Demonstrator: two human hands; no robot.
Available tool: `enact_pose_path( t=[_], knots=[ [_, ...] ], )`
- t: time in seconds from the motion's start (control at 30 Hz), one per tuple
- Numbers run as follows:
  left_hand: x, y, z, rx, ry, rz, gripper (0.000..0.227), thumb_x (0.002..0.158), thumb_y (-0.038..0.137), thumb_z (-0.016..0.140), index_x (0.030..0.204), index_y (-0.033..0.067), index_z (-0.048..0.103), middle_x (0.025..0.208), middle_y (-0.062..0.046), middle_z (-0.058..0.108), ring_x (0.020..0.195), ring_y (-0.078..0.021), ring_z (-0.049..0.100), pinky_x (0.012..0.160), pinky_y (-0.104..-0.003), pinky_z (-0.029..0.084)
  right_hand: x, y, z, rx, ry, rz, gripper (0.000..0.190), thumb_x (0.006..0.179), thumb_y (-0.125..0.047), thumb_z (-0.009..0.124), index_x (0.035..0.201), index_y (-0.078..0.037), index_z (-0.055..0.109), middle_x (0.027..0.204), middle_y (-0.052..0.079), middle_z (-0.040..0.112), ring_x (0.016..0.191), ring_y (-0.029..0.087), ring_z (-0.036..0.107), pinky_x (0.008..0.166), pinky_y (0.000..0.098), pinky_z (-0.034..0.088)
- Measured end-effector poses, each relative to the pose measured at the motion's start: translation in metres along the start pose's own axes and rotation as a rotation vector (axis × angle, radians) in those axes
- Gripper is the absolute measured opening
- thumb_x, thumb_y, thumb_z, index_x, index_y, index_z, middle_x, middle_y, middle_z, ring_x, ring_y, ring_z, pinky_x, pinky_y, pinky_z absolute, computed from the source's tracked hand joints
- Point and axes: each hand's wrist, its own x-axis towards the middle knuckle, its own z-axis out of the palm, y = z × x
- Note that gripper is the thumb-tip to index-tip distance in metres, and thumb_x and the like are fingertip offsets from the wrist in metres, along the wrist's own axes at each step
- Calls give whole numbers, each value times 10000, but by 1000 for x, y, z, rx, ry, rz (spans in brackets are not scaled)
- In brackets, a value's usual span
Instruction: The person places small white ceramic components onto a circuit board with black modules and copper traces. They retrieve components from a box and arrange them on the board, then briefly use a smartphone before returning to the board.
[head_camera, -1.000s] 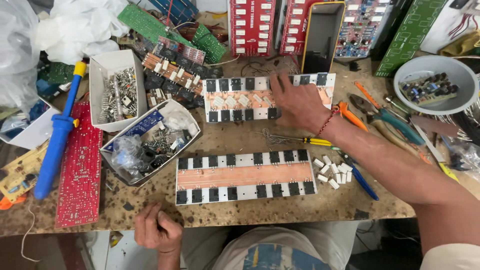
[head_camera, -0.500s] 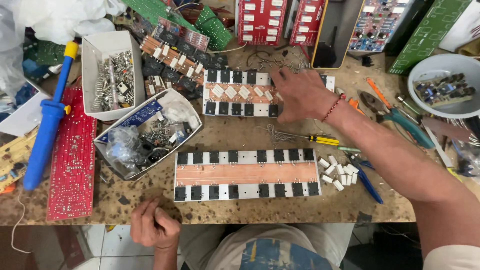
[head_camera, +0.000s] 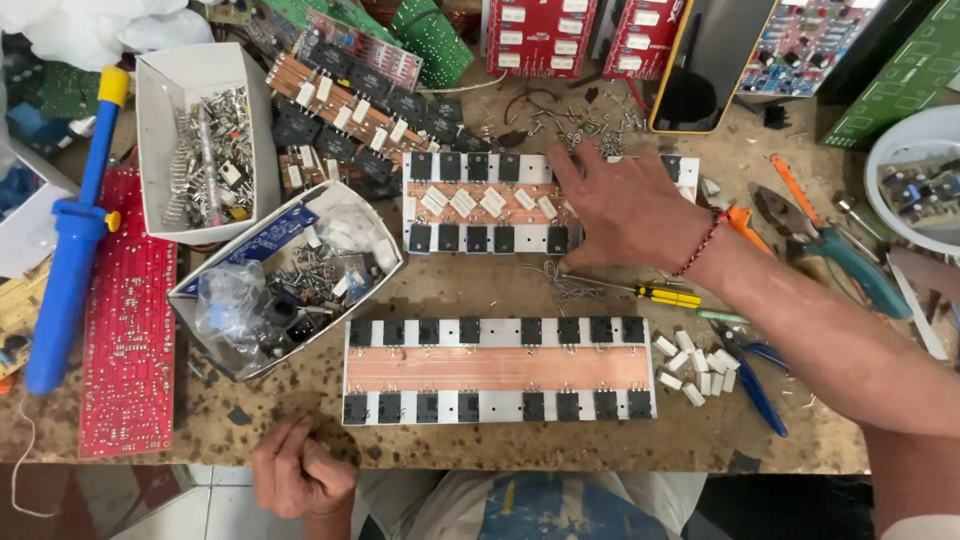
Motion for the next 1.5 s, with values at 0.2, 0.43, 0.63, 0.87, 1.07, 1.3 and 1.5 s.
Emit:
enact_pose_path(
  t=[0.2,0.43,0.63,0.87,1.07,1.3,1.5],
  knots=[
    [-2,12,-11,140,-137,-119,263,929,-186,446,925,-105,696,983,-285,689,871,-421,675,800,-490,556,1,9,-4,30,-49,-26,1391,675,-725,876,1634,-95,91,1504,218,379,1096,476,642,938,641,462],
    [-16,-1,-7,65,-124,-108,234,921,-186,433,903,-135,660,957,-309,644,904,-448,675,830,-507,561,-46,54,-20,306,104,55,1111,800,-599,767,1633,-104,222,1427,194,522,1166,389,603,892,597,553],
    [-32,-23,-6,58,-118,-118,176,966,-142,459,930,-119,629,972,-286,624,930,-416,622,943,-549,555,-137,97,31,60,681,-79,678,909,-358,803,1339,145,658,1203,275,730,982,342,749,815,368,652],
    [-28,-31,-13,171,-253,-48,159,1013,-113,509,1025,-137,666,1042,-293,656,1007,-444,622,960,-525,522,-197,66,99,393,777,209,393,906,-253,789,1171,31,727,1162,174,751,750,213,575,676,340,512],
    [7,7,-13,152,-246,-49,231,967,-247,521,988,-141,725,978,-320,659,895,-447,673,754,-491,526,-206,-3,150,712,892,396,169,946,-176,761,1045,-39,751,672,27,548,507,113,342,529,273,295],
    [39,47,-27,173,-430,-260,190,1128,-138,562,1142,-132,752,973,-258,615,753,-345,566,602,-421,399,-227,-30,178,747,914,289,194,905,-194,763,1012,-35,744,928,60,762,402,91,312,412,250,338],
    [107,64,17,-361,-424,29,382,1108,70,409,1392,-145,548,1279,-358,584,1152,-419,622,922,-459,647,-199,21,156,957,762,374,208,955,-155,717,1105,-18,763,990,77,781,462,70,512,432,216,438]
  ],
)
